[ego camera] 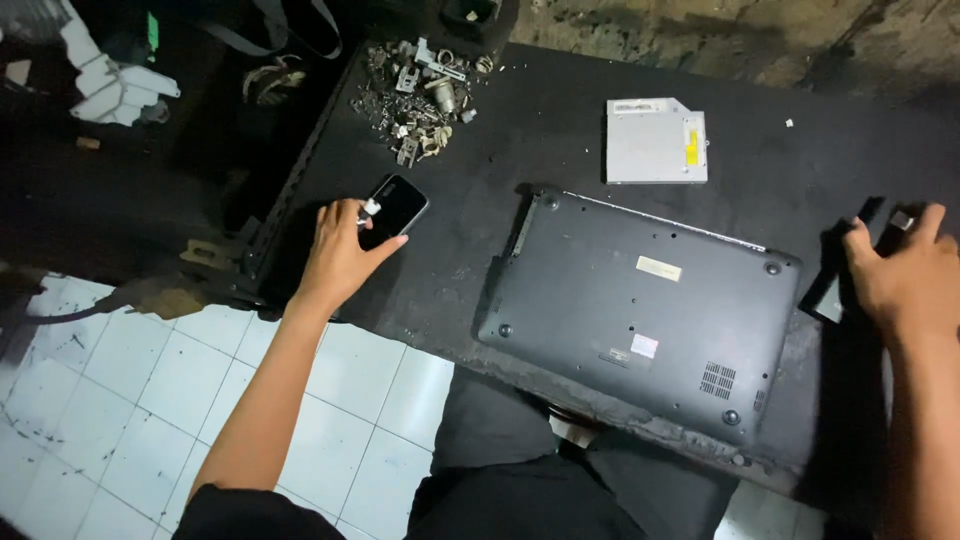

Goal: The person uses a screwdriver to remove screws from a silver metal component, likely a hard drive, and then uses a brush to clean dust off its surface. They flip the component over and continue to unscrew and clean it before placing it on the table.

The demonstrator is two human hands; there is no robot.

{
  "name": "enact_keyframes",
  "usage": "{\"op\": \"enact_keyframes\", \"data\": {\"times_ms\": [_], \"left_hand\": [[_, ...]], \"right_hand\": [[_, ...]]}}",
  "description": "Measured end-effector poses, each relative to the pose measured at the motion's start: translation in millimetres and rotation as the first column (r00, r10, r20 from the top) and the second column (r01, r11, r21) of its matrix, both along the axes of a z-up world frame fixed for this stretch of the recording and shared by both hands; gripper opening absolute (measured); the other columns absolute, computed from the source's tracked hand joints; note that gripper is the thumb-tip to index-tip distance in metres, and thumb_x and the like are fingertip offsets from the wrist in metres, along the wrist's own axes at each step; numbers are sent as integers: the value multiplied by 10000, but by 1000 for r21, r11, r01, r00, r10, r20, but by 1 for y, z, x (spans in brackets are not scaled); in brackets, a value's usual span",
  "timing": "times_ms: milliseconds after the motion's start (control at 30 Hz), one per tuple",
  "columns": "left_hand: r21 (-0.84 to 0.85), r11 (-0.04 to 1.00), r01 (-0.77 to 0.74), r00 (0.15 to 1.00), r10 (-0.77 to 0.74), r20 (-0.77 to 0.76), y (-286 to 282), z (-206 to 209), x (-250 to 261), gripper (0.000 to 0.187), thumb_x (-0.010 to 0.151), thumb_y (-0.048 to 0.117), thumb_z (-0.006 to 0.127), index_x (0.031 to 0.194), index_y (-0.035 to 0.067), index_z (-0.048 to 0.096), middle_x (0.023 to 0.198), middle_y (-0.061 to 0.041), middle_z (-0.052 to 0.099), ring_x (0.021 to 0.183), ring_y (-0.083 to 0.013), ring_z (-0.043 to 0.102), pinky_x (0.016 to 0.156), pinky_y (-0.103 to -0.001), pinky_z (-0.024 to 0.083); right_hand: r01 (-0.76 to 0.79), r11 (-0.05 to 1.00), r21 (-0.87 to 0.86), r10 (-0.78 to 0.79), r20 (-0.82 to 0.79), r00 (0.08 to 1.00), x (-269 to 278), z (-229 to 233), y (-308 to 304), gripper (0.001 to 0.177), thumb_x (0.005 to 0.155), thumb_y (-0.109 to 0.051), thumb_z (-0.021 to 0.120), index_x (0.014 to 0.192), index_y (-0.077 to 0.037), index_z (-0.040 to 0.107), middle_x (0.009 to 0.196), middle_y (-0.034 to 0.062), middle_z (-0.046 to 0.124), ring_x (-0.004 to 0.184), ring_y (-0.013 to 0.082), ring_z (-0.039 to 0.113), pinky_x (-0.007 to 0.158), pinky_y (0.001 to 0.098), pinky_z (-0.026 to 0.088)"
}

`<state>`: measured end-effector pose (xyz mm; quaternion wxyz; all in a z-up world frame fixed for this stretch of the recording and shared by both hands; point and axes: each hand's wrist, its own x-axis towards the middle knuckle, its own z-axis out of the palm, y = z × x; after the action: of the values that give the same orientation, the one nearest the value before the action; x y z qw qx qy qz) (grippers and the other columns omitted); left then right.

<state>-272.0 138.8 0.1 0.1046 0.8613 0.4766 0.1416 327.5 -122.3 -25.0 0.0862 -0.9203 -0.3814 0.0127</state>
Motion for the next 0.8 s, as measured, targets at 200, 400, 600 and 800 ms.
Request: {"op": "enact_keyframes", "data": {"times_ms": [200,400,600,800], "left_hand": [[-128,945,-300,938,317,143,48,5,-14,691,839,522,803,1242,34,527,1101,-143,672,1023,-412,596,886,-497,447],[74,945,-318,934,299,193,124,-22,-34,625,821,444,926,1034,65,478,1013,-148,632,958,-413,562,797,-537,454],[83,937,-339,929,320,184,130,-31,-26,607,795,445,950,977,70,509,931,-136,656,887,-401,626,731,-531,479],[35,941,-337,926,324,193,128,-32,-28,673,794,459,945,1026,64,452,1010,-131,640,942,-414,592,747,-553,467]], "right_hand": [[12,994,112,-2,-88,996,-3,0,-3,586,1161,-459,619,1354,68,452,1103,458,597,998,640,589,850,632,458],[8,998,68,-5,-46,999,0,-4,-3,706,1151,-493,585,1485,100,398,1153,493,593,1049,657,574,867,639,448],[-3,1000,11,2,65,998,9,-12,-5,686,1134,-616,526,1418,8,509,1127,399,692,927,625,687,779,633,516],[9,999,44,-7,-52,999,-1,-3,-3,699,1161,-545,555,1431,85,419,1142,466,611,1038,648,596,851,647,458]]}}
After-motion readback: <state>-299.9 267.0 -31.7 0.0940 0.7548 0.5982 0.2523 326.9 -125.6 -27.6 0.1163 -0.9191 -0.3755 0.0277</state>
